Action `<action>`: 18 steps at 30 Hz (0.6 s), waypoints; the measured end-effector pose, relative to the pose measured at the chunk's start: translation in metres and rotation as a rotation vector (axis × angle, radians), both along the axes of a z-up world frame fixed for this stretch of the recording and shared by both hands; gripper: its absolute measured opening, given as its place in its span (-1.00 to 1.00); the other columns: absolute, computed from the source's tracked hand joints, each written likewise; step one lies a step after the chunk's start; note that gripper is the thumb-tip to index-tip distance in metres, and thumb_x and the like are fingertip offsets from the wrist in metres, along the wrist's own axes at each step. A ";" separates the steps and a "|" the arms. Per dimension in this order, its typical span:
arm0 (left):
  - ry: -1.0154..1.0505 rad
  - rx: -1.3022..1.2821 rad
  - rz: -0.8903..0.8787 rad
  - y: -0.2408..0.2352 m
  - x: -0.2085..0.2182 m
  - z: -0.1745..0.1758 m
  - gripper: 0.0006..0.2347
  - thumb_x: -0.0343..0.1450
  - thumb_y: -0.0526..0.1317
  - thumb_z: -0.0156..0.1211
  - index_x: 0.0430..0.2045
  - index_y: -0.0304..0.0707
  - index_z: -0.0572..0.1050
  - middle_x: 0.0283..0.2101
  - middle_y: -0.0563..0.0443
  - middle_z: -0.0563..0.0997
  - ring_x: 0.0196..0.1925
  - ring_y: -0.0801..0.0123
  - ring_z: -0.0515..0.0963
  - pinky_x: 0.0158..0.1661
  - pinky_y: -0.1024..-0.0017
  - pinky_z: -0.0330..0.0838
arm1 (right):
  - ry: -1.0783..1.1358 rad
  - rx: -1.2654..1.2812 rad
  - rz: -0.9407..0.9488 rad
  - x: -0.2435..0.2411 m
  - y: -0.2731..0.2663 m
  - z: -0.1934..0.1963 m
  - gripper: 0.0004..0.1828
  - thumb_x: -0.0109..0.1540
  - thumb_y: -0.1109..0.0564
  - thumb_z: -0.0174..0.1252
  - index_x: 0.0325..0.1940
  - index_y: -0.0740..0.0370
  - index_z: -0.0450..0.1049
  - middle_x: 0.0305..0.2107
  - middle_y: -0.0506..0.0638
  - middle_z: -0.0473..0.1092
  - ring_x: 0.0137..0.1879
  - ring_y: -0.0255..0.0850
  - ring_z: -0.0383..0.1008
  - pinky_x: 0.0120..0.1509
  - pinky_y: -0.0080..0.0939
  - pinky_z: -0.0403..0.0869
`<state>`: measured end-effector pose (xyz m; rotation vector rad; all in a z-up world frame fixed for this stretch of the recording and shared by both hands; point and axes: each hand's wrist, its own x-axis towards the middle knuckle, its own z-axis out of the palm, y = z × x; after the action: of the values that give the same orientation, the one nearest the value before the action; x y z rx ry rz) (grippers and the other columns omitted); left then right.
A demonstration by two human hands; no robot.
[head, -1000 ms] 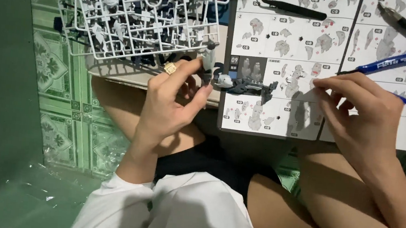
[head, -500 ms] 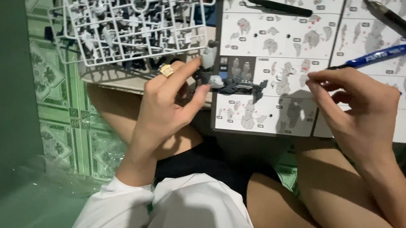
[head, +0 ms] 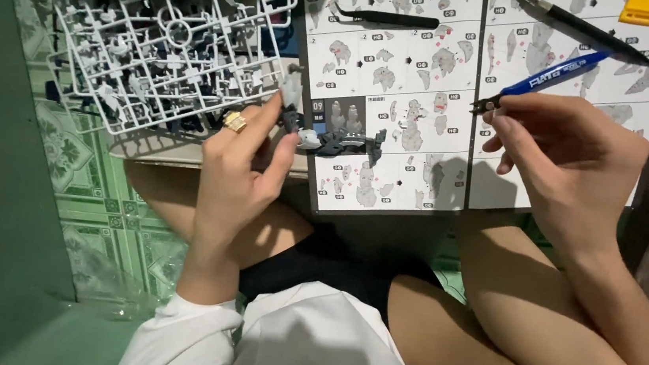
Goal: Assembling a plastic model kit by following instructions and joining small components.
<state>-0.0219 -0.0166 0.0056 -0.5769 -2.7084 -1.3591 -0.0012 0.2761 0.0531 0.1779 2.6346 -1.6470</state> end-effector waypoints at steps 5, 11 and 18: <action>-0.228 0.220 -0.058 0.012 -0.009 0.005 -0.73 0.41 -0.38 0.13 -0.02 -0.52 0.41 -0.23 -0.11 0.63 -0.39 0.48 0.57 -0.38 0.57 0.45 | 0.031 0.101 0.082 0.007 0.016 0.000 -0.89 0.35 0.32 0.15 -0.05 0.44 0.47 -0.31 0.10 0.47 -0.29 -0.26 0.53 -0.21 -0.35 0.51; -0.643 0.665 -0.284 0.020 -0.007 0.018 -0.79 0.49 -0.37 0.01 -0.02 -0.49 0.46 -0.24 -0.01 0.64 -0.25 0.59 0.53 -0.19 0.60 0.45 | -0.007 0.058 0.045 0.014 0.015 0.007 -0.88 0.28 0.34 0.15 -0.11 0.47 0.49 -0.36 0.13 0.48 -0.30 -0.21 0.53 -0.26 -0.31 0.51; -0.828 0.939 -0.422 0.027 0.008 0.028 -0.69 0.51 -0.37 0.00 0.17 -0.40 0.34 -0.13 -0.01 0.61 -0.09 0.56 0.55 -0.09 0.60 0.45 | -0.022 -0.013 0.046 0.018 0.015 0.010 -0.86 0.26 0.34 0.13 -0.11 0.45 0.47 -0.33 0.13 0.48 -0.26 -0.20 0.55 -0.27 -0.32 0.51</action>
<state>-0.0138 0.0103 0.0337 -0.5525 -1.9023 -3.2347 0.0163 0.2906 0.0634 0.1337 2.5912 -1.6382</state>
